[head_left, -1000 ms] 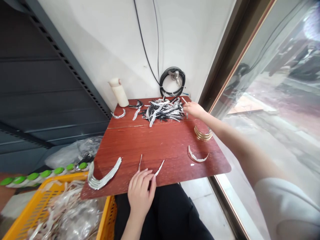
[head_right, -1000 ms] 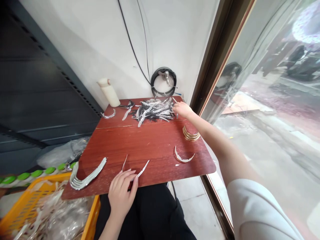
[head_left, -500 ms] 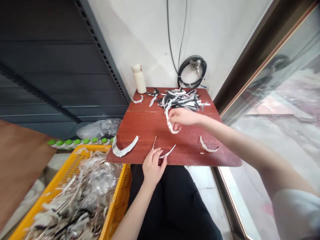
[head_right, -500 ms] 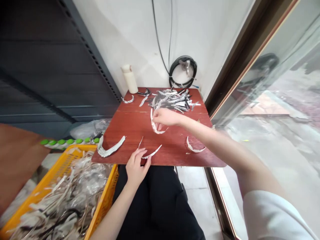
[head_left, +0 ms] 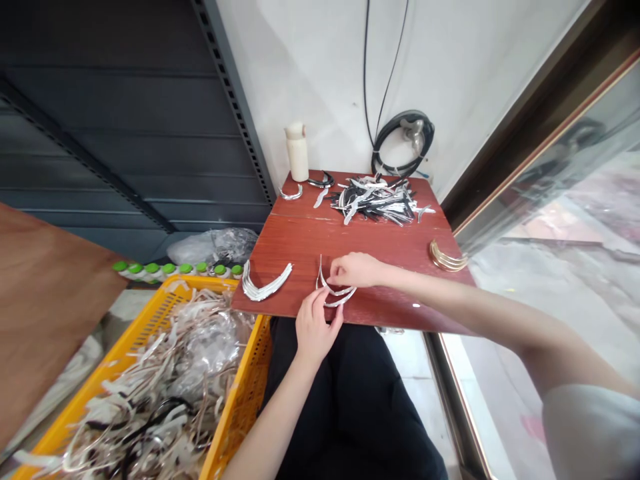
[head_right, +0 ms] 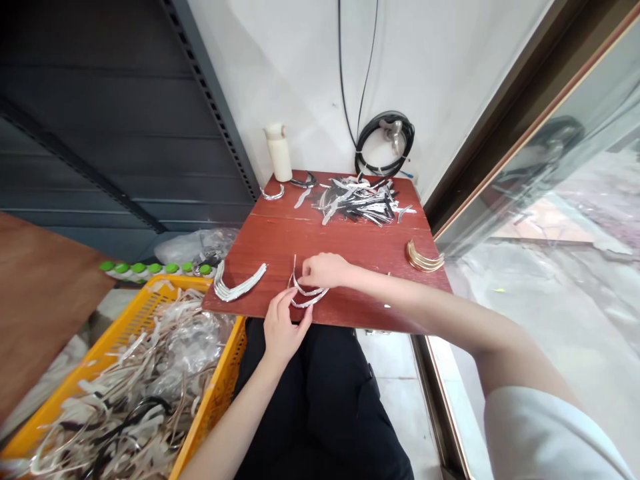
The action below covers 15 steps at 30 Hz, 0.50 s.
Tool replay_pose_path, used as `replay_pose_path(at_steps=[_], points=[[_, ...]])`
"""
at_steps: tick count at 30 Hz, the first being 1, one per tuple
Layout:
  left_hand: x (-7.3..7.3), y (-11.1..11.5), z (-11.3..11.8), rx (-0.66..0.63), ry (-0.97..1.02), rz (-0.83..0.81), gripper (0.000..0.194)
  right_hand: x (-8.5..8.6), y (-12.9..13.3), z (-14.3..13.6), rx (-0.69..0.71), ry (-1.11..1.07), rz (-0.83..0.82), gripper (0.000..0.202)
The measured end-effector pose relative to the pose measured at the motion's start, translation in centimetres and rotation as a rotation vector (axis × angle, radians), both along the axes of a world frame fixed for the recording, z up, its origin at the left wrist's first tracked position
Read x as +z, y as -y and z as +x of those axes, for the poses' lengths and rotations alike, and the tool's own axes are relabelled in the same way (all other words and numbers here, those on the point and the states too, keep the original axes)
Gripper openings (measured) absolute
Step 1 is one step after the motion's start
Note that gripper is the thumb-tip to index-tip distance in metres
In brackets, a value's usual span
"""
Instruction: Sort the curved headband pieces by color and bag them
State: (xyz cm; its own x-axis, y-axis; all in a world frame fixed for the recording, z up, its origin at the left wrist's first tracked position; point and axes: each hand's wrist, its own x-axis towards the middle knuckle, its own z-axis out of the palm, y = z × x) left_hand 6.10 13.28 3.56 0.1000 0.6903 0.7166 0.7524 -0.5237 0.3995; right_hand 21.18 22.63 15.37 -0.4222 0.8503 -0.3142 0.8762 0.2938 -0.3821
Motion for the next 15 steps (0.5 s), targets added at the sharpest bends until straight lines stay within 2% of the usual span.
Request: replay_pose_path(at_steps=[4, 8, 10, 13, 15], points=[[0.0, -0.1, 0.0, 0.007, 0.025, -0.005, 0.046, -0.6, 1.3, 0.4, 0.119, -0.023, -0.029, 0.012], [-0.2, -0.2, 0.0, 0.025, 0.007, 0.022, 0.043, -2.2, 2.7, -0.1, 0.159, -0.161, 0.035, 0.015], [-0.2, -0.2, 0.0, 0.052, -0.006, 0.033, 0.043, -2.5, 2.9, -0.3, 0.191, -0.235, 0.013, 0.016], [-0.1, -0.3, -0.1, 0.05, -0.021, 0.038, 0.042, -2.1, 1.6, 0.2, 0.194, -0.264, 0.015, 0.016], [0.1, -0.3, -0.1, 0.015, -0.021, 0.024, 0.037, -1.5, -0.7, 1.3, 0.104, -0.232, 0.127, 0.017]])
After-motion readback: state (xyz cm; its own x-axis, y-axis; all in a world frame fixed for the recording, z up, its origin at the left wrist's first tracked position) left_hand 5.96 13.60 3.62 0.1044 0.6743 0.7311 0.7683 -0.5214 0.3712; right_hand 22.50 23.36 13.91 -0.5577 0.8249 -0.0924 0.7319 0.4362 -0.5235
